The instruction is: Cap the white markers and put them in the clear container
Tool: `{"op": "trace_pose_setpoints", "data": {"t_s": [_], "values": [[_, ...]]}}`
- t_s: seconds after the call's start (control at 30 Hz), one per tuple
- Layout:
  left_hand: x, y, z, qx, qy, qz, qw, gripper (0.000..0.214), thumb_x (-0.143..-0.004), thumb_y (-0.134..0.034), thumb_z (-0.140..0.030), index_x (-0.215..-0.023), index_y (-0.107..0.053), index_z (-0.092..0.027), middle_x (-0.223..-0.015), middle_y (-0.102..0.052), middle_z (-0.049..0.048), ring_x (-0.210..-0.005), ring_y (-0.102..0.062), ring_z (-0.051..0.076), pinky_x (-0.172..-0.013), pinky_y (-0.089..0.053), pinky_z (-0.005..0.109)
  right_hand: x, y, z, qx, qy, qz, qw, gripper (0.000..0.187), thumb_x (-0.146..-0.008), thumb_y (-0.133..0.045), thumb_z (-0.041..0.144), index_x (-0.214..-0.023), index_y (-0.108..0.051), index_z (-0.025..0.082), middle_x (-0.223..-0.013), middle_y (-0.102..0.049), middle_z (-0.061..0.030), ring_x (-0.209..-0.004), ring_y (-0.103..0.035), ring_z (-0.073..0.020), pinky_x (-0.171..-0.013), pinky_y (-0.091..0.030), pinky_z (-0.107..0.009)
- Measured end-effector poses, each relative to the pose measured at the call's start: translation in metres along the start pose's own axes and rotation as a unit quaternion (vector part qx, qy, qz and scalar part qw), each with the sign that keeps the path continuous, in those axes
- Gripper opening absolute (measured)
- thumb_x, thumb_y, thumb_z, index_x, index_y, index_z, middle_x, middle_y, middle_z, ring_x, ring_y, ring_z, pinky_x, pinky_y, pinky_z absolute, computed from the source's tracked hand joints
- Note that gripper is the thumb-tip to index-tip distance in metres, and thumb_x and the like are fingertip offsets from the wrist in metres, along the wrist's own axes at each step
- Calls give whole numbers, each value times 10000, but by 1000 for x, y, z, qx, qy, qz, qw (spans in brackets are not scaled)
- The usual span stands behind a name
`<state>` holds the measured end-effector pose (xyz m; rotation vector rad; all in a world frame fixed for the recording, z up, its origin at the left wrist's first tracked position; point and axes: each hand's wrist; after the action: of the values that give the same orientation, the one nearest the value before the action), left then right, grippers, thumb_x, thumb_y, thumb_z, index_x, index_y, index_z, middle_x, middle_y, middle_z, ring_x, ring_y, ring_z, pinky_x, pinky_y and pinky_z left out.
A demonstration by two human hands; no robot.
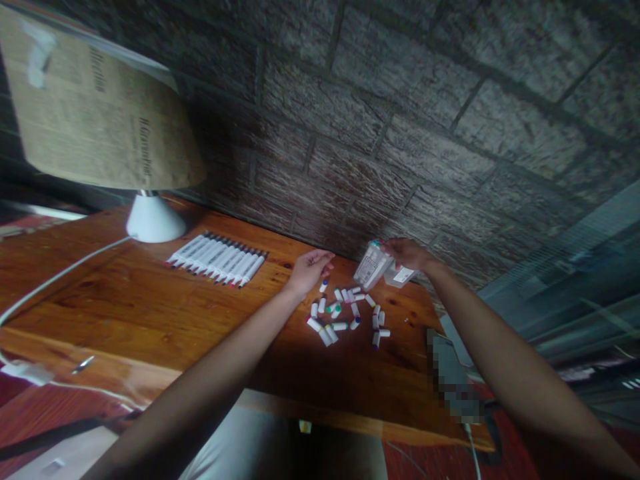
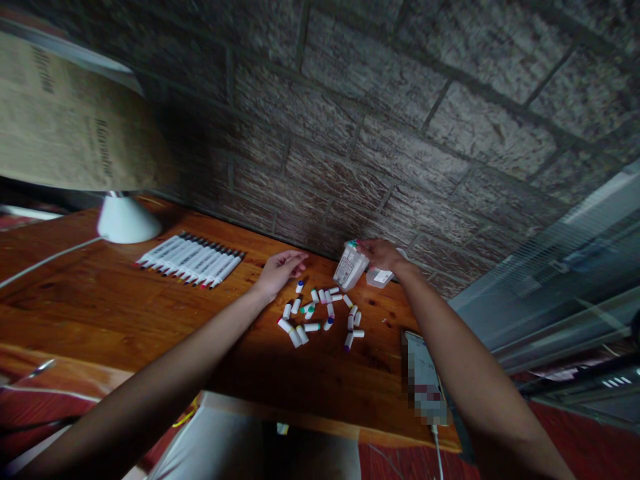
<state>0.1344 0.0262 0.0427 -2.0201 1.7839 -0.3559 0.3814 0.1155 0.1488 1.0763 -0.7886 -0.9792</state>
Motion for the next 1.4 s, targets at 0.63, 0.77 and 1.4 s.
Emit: {"op": "trace_pose_setpoints", "data": {"t_s": [0.63,0.77,1.4], "values": [[0,1,1,-6,5,-2,1000,278,-636,-795,-345,-784,-698,-130,-595,-633,0,-493,-519,69,-518,-410,199,19,-1,9,-35,26,-28,999,438,-798,-629,585,-943,-729,183,-698,-704,5,-587,-617,-136,-509,-434,-210],[0,1,1,-13,-4,-2,1000,297,-623,-803,-367,-763,-695,-128,-595,-633,2,-491,-517,70,-520,-415,206,25,0,17,-77,-15,32,996,431,-829,-613,589,-878,-697,168,-668,-699,-11,-543,-637,-133,-468,-425,-199],[-2,2,4,-20,-5,1,1000,309,-618,-809,-385,-772,-707,-137,-600,-640,11,-500,-521,77,-522,-412,209,20,-6,17,-148,-59,25,987,320,-952,-506,428,-1036,-697,184,-916,-776,-58,-617,-718,-161,-413,-408,-192]]}}
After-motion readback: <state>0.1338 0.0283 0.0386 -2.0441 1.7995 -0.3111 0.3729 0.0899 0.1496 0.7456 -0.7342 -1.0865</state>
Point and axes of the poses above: each hand's wrist, its own x-axis away from the middle knuckle, its own y-axis out of the back of the hand, z = x × y
